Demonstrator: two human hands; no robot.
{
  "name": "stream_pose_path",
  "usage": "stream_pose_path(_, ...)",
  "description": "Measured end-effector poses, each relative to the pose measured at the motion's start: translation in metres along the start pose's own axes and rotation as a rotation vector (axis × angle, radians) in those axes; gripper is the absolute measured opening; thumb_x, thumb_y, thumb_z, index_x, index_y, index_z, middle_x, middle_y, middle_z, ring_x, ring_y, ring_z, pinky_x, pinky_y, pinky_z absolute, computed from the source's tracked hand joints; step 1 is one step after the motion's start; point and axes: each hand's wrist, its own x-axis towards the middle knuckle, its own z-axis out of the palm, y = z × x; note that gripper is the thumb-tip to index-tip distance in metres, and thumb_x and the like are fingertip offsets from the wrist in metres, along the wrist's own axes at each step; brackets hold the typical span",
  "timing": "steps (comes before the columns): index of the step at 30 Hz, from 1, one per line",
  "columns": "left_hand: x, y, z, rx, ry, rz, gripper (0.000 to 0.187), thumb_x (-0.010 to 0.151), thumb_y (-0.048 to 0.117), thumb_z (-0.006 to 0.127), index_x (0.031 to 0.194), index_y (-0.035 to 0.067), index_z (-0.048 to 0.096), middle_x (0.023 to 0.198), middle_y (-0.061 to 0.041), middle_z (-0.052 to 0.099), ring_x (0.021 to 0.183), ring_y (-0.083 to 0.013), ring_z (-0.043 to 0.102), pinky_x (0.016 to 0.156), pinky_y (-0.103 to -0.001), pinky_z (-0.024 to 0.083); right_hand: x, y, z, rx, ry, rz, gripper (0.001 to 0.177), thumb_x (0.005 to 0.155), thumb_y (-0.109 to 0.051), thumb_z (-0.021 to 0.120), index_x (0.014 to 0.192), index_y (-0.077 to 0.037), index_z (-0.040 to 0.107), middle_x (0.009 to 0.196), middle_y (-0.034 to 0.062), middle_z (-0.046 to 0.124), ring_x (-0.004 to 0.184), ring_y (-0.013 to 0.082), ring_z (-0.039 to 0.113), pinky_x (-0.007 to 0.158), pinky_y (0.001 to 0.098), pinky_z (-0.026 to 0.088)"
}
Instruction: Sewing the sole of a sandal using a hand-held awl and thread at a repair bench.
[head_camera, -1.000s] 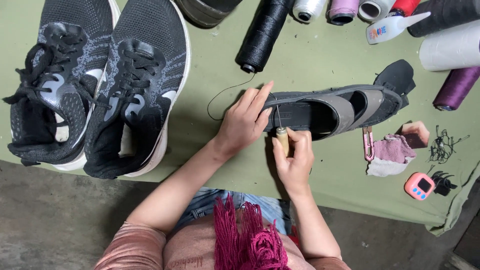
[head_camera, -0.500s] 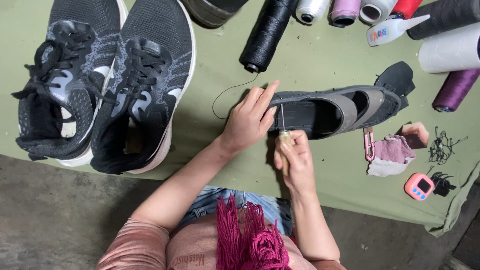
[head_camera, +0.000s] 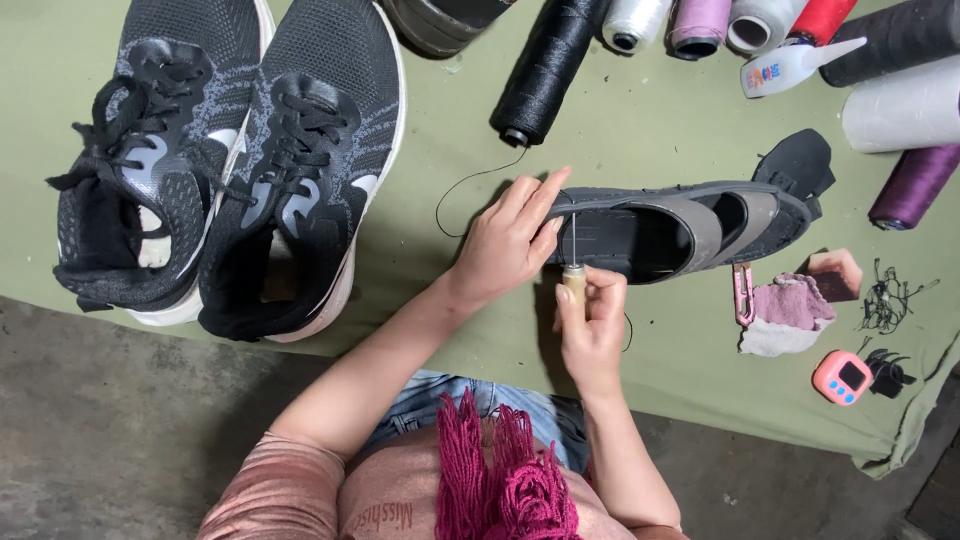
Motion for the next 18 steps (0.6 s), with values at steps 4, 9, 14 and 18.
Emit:
stream_pose_path(4,0.002,-0.001,0.0,-0.018,-0.003,0.003,0.049,0.099,0.018,0.057,0.148,0.012,0.052,0.101,-0.004,0.054,0.089,-0.0277,0.066,0.071,-0.04,0.06,0.002,0.003,-0.001,-0.151,0.019,-0.08,0.025,0.1,-0.009,0.064,0.12,-0.003,0.049,0.089,0.0137,0.062,0.047,0.0108,0.059,0.043,0.0216,0.043)
stream_pose_path(9,0.002,-0.002,0.0,-0.027,-0.005,0.025,0.051,0.099,0.02,0.057,0.149,0.013,0.051,0.102,-0.005,0.055,0.092,-0.0274,0.066,0.073,-0.04,0.06,-0.003,0.001,0.011,0.575,-0.06,0.164,0.017,0.106,-0.007,0.046,0.123,-0.006,0.043,0.08,0.0115,0.048,0.043,0.0126,0.046,0.038,0.0243,0.036)
stream_pose_path(14,0.01,-0.005,-0.004,-0.04,-0.001,-0.012,0.047,0.102,0.02,0.054,0.148,0.012,0.051,0.1,-0.01,0.056,0.088,-0.0345,0.066,0.069,-0.046,0.059,-0.029,0.016,0.002,0.028,0.0,-0.011,0.023,0.103,-0.002,0.054,0.124,0.0,0.045,0.071,0.0098,0.056,0.044,0.0121,0.055,0.041,0.0226,0.038)
stream_pose_path(18,0.007,-0.002,0.004,0.006,-0.039,-0.043,0.046,0.105,0.023,0.052,0.15,0.014,0.05,0.102,-0.012,0.06,0.084,-0.0398,0.068,0.069,-0.05,0.059,-0.033,0.004,-0.018,0.13,0.053,0.006,0.018,0.105,-0.004,0.05,0.123,-0.003,0.044,0.059,0.0086,0.053,0.04,0.0143,0.051,0.041,0.0213,0.038)
